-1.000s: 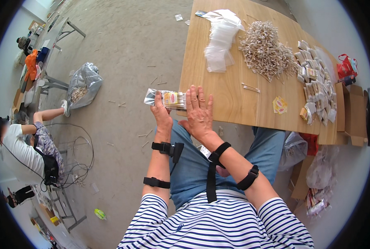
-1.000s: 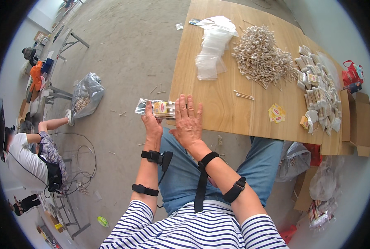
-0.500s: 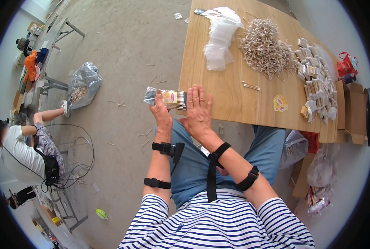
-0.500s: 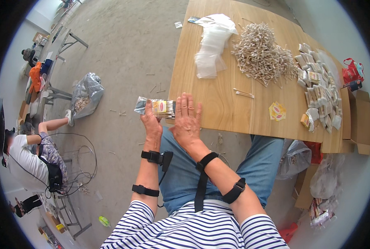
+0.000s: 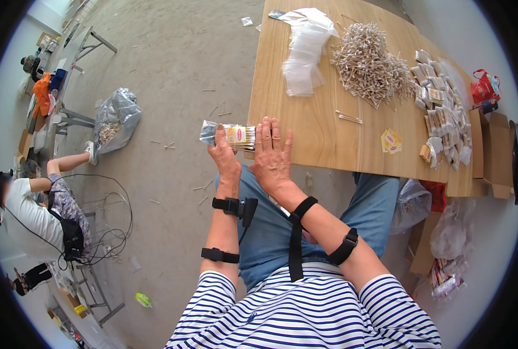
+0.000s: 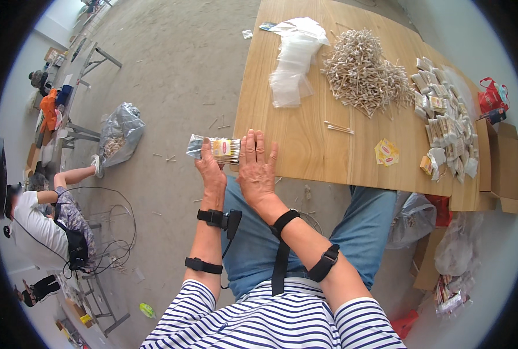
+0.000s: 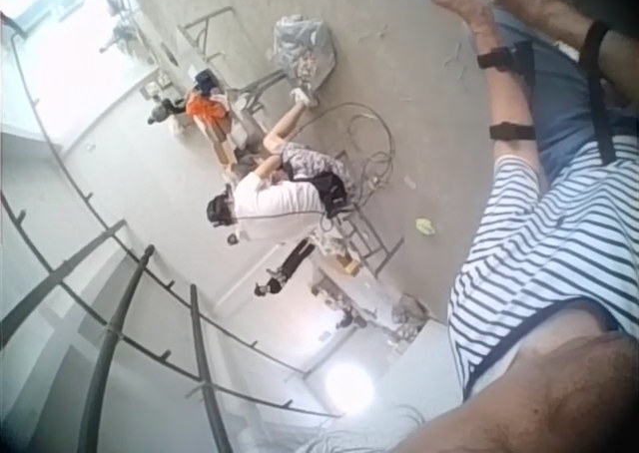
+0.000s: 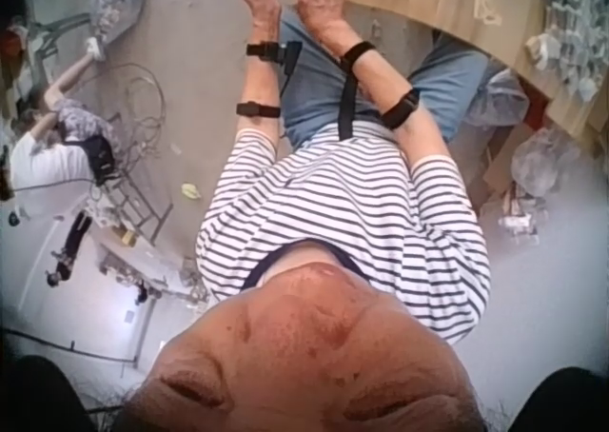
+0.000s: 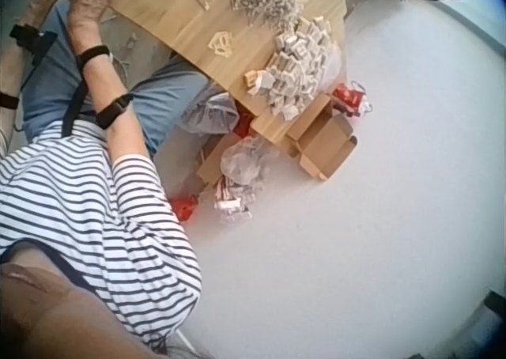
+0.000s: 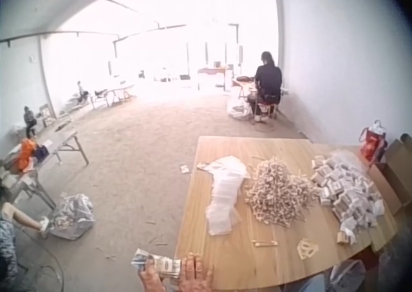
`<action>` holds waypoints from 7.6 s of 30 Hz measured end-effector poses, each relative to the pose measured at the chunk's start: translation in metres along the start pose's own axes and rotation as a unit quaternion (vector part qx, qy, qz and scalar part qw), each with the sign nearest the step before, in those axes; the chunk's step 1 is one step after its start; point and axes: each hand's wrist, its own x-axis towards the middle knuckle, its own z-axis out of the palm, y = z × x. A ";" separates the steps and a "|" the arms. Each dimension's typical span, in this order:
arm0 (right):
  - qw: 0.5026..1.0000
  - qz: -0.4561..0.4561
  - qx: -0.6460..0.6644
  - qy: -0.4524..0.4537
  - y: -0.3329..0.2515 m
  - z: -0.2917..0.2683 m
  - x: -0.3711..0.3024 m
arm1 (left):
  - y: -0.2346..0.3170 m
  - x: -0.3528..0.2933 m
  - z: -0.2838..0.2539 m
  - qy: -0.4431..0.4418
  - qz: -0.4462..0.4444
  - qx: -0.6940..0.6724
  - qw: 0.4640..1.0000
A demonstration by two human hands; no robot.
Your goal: Packaging and labeling cotton swabs into plastic bags and placing them into boxes for distribution.
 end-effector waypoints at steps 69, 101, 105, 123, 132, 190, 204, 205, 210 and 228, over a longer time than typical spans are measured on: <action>0.972 0.155 0.161 0.073 0.193 -0.061 -0.018 | -0.009 -0.126 0.084 -0.434 0.369 0.533 0.626; 0.964 0.222 0.110 0.091 0.249 -0.060 0.016 | -0.040 -0.106 0.112 -0.460 0.422 0.551 0.553; 0.957 0.235 0.109 0.131 0.247 -0.066 0.018 | -0.038 -0.106 0.110 -0.460 0.419 0.542 0.565; 0.970 0.074 0.224 0.062 0.230 -0.062 0.015 | -0.040 -0.106 0.110 -0.458 0.427 0.539 0.563; 0.965 0.222 0.095 0.097 0.239 -0.067 0.038 | -0.041 -0.108 0.114 -0.459 0.427 0.531 0.570; 0.966 0.174 0.173 0.077 0.213 -0.055 0.017 | -0.043 -0.106 0.110 -0.439 0.440 0.555 0.553; 0.973 0.098 0.193 0.077 0.201 -0.051 0.000 | -0.048 -0.104 0.110 -0.425 0.444 0.560 0.555; 0.974 0.112 0.196 0.033 0.208 -0.054 0.003 | -0.049 -0.104 0.109 -0.425 0.444 0.560 0.555; 0.958 0.235 0.124 0.104 0.231 -0.072 0.038 | -0.044 -0.106 0.109 -0.433 0.427 0.588 0.534; 0.953 0.216 0.192 0.085 0.238 -0.065 0.002 | -0.046 -0.107 0.111 -0.435 0.432 0.575 0.542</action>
